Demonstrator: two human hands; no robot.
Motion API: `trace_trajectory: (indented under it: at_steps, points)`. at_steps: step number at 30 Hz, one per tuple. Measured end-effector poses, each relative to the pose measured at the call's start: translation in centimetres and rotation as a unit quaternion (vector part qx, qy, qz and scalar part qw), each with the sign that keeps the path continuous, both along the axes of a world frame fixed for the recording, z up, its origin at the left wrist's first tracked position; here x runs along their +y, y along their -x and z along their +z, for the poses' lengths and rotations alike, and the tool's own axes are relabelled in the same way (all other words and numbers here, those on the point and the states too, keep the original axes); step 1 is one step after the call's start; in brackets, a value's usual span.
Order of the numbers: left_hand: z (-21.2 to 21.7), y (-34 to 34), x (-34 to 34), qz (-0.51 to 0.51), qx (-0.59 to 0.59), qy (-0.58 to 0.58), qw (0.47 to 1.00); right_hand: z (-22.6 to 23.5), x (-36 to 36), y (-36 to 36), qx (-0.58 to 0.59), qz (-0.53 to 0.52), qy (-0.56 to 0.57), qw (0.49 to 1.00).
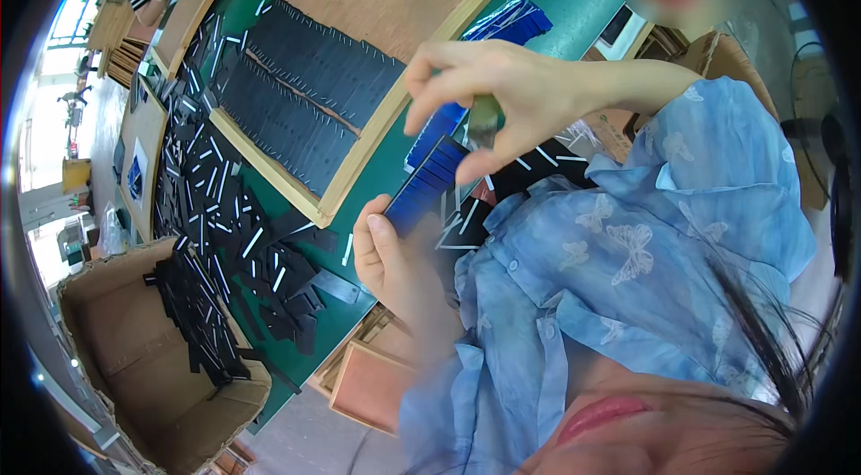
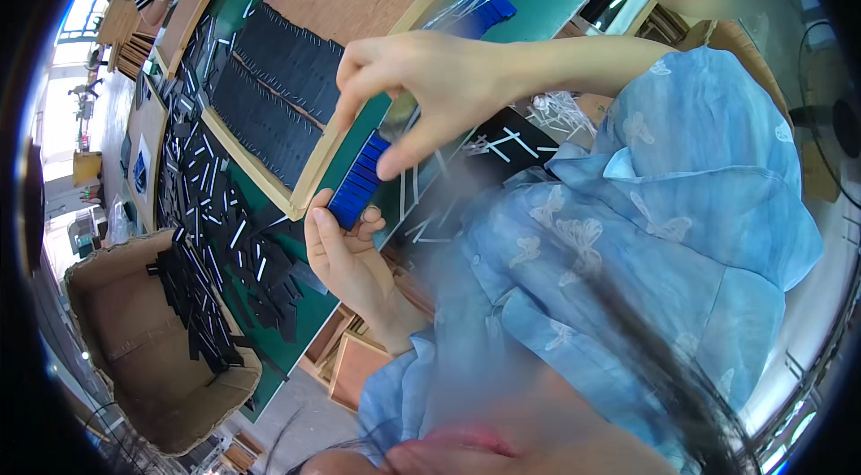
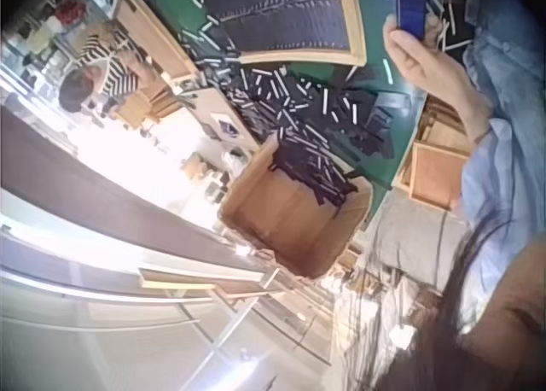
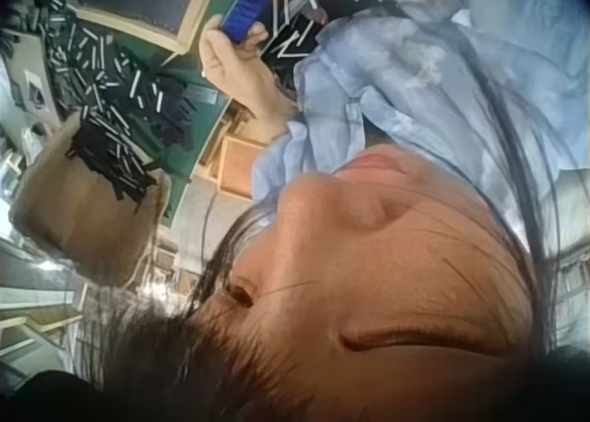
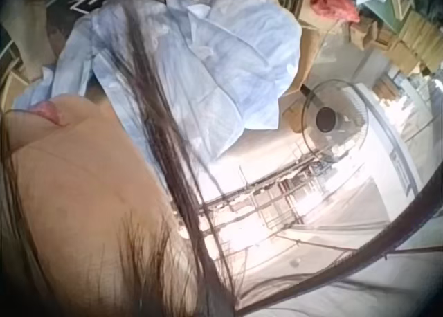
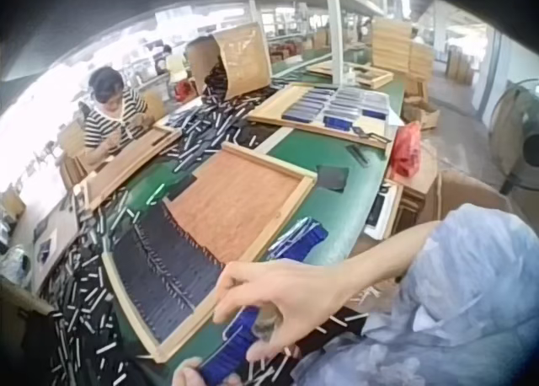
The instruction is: Assembling small metal components and pins onto plastic bases on a factory workbench.
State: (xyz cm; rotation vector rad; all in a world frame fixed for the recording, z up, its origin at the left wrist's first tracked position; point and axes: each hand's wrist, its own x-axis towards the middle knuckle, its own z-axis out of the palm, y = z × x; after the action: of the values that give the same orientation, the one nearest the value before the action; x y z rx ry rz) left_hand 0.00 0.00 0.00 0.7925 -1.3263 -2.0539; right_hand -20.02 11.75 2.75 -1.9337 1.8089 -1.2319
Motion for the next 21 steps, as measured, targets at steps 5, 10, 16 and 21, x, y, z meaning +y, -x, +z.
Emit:
trace_trajectory:
  at_steps: [5, 10, 16, 21]
  points:
    - [0.7, 0.0, 0.8, -0.035, -0.017, 0.019, 0.999, -0.2, -0.4, -0.6, -0.142, -0.025, -0.093, 0.985]
    - [0.7, 0.6, 1.3, 0.001, -0.029, 0.054, 0.998, -1.8, -0.9, -0.4, -0.197, -0.004, -0.104, 0.975]
    - [1.3, -0.1, 0.9, -0.029, -0.051, 0.03, 0.998, -1.7, -0.9, -0.3, -0.284, -0.033, -0.157, 0.945]
    - [0.6, 0.2, 0.8, -0.039, -0.034, 0.03, 0.998, -1.1, 0.0, -0.2, -0.244, -0.136, -0.222, 0.934]
